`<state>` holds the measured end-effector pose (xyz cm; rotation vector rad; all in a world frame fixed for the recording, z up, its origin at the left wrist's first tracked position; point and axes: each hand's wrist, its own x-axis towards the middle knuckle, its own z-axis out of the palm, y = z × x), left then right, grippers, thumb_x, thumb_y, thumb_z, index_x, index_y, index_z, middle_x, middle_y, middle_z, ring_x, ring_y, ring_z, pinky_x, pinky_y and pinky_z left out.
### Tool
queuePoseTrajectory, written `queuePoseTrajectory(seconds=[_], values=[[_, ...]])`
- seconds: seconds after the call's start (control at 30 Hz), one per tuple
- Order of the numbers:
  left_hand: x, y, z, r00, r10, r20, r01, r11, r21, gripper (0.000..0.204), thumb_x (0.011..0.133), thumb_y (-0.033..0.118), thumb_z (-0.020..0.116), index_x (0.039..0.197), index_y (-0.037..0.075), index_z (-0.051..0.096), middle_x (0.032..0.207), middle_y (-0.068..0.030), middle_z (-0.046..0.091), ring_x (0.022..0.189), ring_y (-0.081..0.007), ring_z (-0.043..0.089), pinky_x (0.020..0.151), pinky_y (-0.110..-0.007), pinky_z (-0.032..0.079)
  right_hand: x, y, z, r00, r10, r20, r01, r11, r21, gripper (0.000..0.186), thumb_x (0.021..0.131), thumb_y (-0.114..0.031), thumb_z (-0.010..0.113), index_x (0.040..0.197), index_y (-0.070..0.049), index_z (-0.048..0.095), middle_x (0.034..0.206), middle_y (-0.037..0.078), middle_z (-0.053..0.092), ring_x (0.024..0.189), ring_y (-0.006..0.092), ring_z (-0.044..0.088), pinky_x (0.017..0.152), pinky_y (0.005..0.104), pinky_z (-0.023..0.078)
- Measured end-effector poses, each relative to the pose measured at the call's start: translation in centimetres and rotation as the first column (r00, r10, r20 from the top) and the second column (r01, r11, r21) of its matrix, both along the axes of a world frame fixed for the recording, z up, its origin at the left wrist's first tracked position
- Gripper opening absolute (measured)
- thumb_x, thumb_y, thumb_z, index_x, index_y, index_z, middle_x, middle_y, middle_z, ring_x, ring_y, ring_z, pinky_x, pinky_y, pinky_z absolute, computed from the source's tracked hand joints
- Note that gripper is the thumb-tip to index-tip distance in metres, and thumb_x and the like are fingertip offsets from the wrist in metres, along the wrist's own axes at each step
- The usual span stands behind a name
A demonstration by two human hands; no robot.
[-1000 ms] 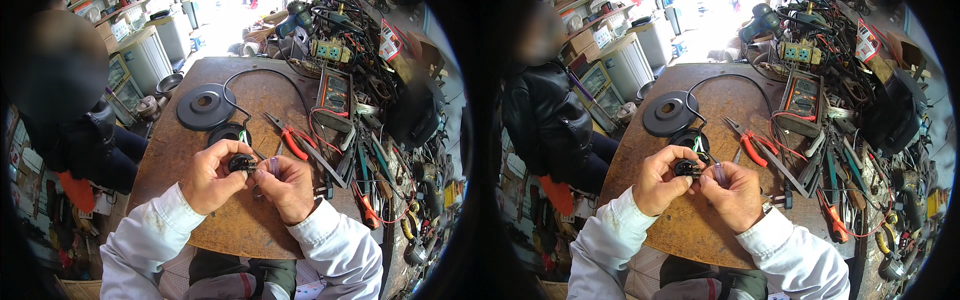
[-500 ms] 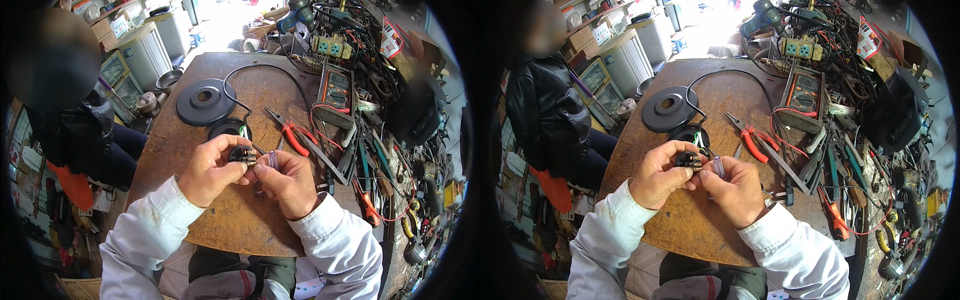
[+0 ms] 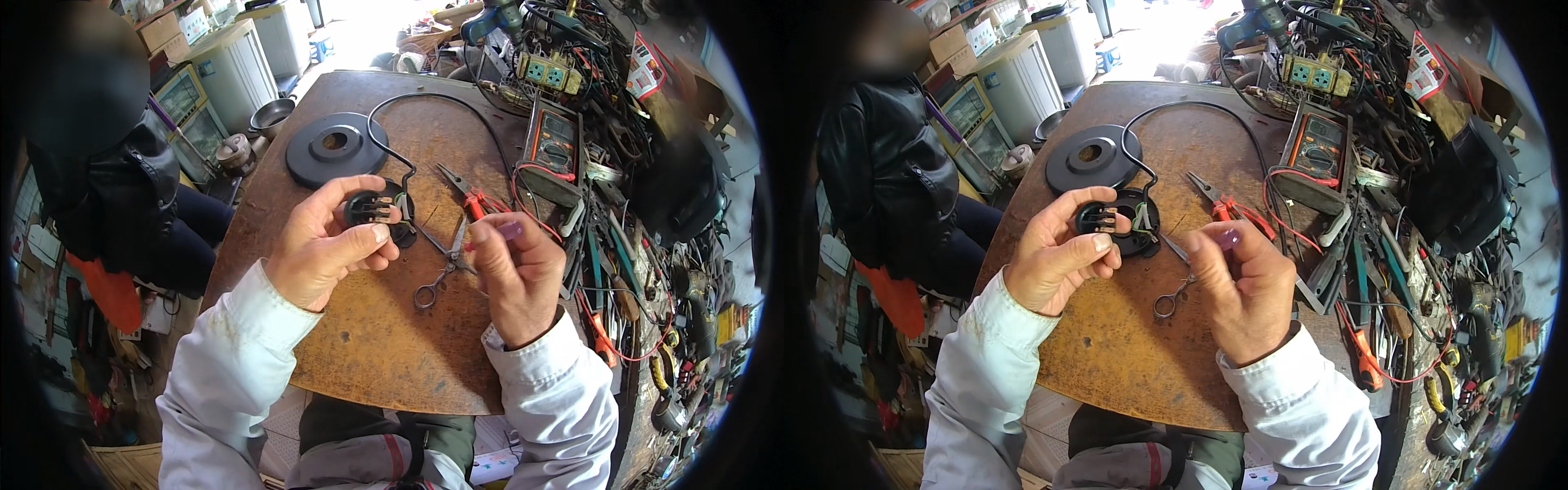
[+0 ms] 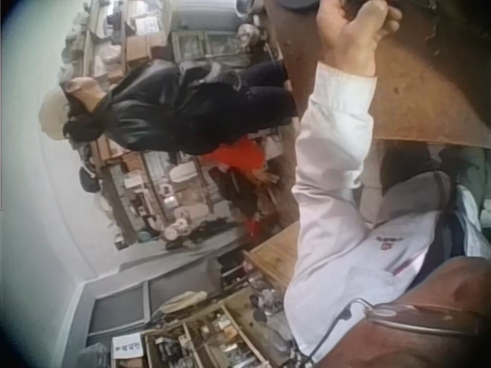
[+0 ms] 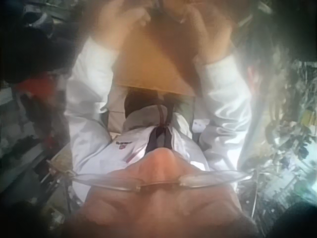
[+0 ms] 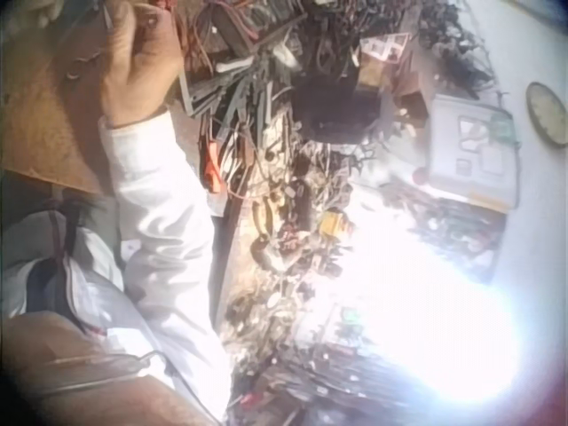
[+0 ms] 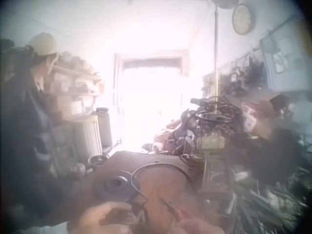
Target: The person works at a cluttered workbench, using pliers and a screwdriver to strip and adjust wires on a small black electrical component. They then use a multimeter to test the component's continuity. The task involves precise hand manipulation of small parts and tools.
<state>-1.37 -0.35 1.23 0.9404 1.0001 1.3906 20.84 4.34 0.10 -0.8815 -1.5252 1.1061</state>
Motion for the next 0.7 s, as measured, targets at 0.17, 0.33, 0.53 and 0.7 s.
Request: queuePoseTrajectory(seconds=[0.17, 0.33, 0.53, 0.7], values=[[0.1, 0.0, 0.0, 1.0, 0.023, -0.017, -0.023, 1.0, -0.005, 0.049, 0.094, 0.012, 0.072, 0.136, -0.002, 0.05, 0.105, -0.0096, 0.065, 0.081, -0.0159, 0.07, 0.07, -0.027, 0.059, -0.3, 0.1, -1.1, 0.996, 0.069, 0.057, -0.067, 0.997, -0.037, 0.021, 0.097, -0.018, 0.073, 0.104, 0.001, 0.067, 0.077, 0.0, 0.066, 0.061, 0.0053, 0.056, 0.055, 0.0206, 0.045], [0.2, -0.1, 0.2, 0.999, -0.019, -0.049, 0.018, 0.999, -0.026, 0.05, 0.095, 0.019, 0.073, 0.134, -0.002, 0.051, 0.098, -0.0077, 0.066, 0.077, -0.0147, 0.069, 0.067, -0.027, 0.059, -0.3, 0.1, -1.2, 0.992, 0.065, 0.111, -0.064, 0.998, -0.011, 0.022, 0.097, -0.017, 0.073, 0.105, 0.002, 0.067, 0.077, 0.0, 0.066, 0.063, 0.0055, 0.057, 0.057, 0.0208, 0.045], [0.2, -0.1, 0.1, 0.998, -0.027, -0.049, 0.027, 1.0, -0.011, 0.048, 0.097, 0.021, 0.072, 0.133, -0.001, 0.051, 0.101, -0.0091, 0.065, 0.08, -0.0154, 0.068, 0.067, -0.027, 0.058, -0.6, 0.1, -1.4, 0.985, 0.028, 0.17, -0.032, 0.999, 0.022, 0.016, 0.096, -0.012, 0.072, 0.102, 0.002, 0.067, 0.072, -0.001, 0.064, 0.063, 0.0036, 0.053, 0.056, 0.0218, 0.044], [0.5, 0.0, -0.5, 1.0, 0.016, -0.016, -0.015, 1.0, 0.009, 0.044, 0.096, 0.015, 0.07, 0.134, 0.001, 0.051, 0.109, -0.0109, 0.063, 0.086, -0.0157, 0.066, 0.067, -0.028, 0.056, -0.4, -0.1, -0.9, 0.998, 0.047, 0.044, -0.047, 0.999, -0.005, 0.02, 0.098, -0.017, 0.072, 0.105, 0.002, 0.067, 0.077, 0.002, 0.066, 0.063, 0.0064, 0.058, 0.056, 0.0212, 0.046]])
